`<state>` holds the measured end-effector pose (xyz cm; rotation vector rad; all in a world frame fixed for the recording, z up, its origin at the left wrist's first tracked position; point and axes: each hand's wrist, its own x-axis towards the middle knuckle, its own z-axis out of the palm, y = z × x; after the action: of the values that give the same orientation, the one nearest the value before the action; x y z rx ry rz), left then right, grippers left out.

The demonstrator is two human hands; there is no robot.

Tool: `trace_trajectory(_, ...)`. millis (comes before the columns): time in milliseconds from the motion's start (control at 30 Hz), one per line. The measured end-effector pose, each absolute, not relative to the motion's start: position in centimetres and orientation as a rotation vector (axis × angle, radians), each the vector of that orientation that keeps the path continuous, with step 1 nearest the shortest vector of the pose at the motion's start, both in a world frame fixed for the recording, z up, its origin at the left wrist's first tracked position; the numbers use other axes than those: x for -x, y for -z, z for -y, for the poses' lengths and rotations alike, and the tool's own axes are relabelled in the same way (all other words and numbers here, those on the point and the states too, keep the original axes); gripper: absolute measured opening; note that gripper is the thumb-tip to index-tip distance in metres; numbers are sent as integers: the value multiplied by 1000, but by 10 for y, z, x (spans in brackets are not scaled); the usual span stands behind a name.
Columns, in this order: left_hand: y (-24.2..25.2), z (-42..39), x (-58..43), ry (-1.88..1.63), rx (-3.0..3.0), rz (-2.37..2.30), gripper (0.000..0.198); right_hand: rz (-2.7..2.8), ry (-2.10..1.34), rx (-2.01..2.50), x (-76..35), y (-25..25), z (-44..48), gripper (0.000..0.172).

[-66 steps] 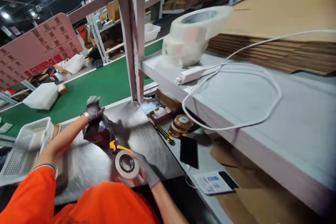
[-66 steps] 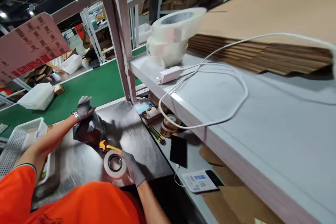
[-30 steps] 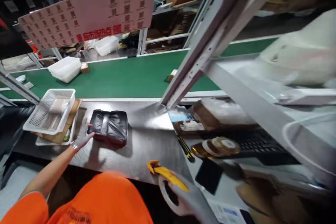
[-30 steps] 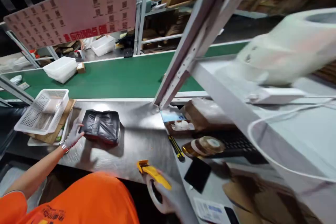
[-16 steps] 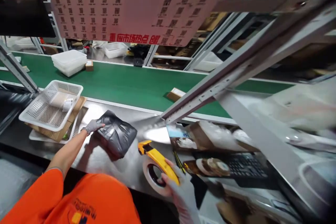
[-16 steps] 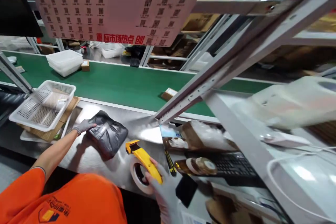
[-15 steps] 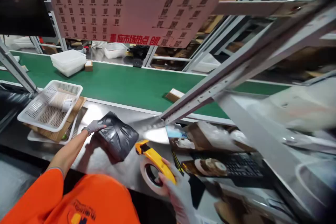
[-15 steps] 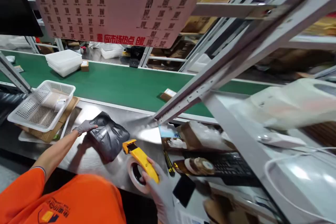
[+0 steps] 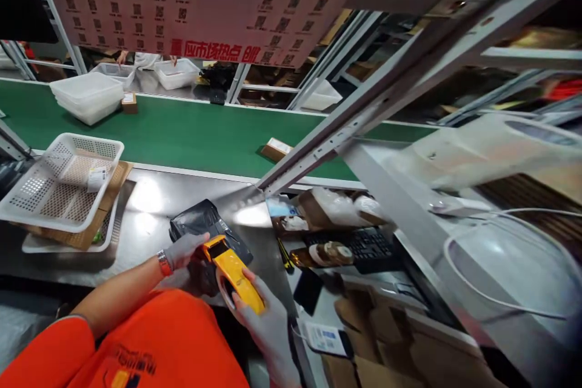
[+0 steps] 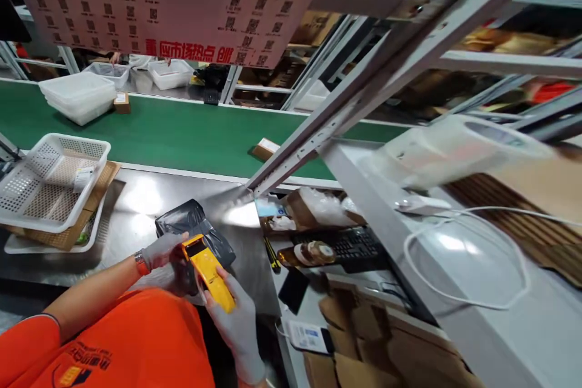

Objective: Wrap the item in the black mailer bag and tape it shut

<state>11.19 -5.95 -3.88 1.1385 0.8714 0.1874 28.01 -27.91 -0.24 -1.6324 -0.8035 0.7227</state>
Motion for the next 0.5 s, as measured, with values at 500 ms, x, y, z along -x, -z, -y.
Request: trace_trajectory(500, 8, -113, -111, -311, -1715, -1352, 25, 896, -583, 1903, -320, 46, 369, 49)
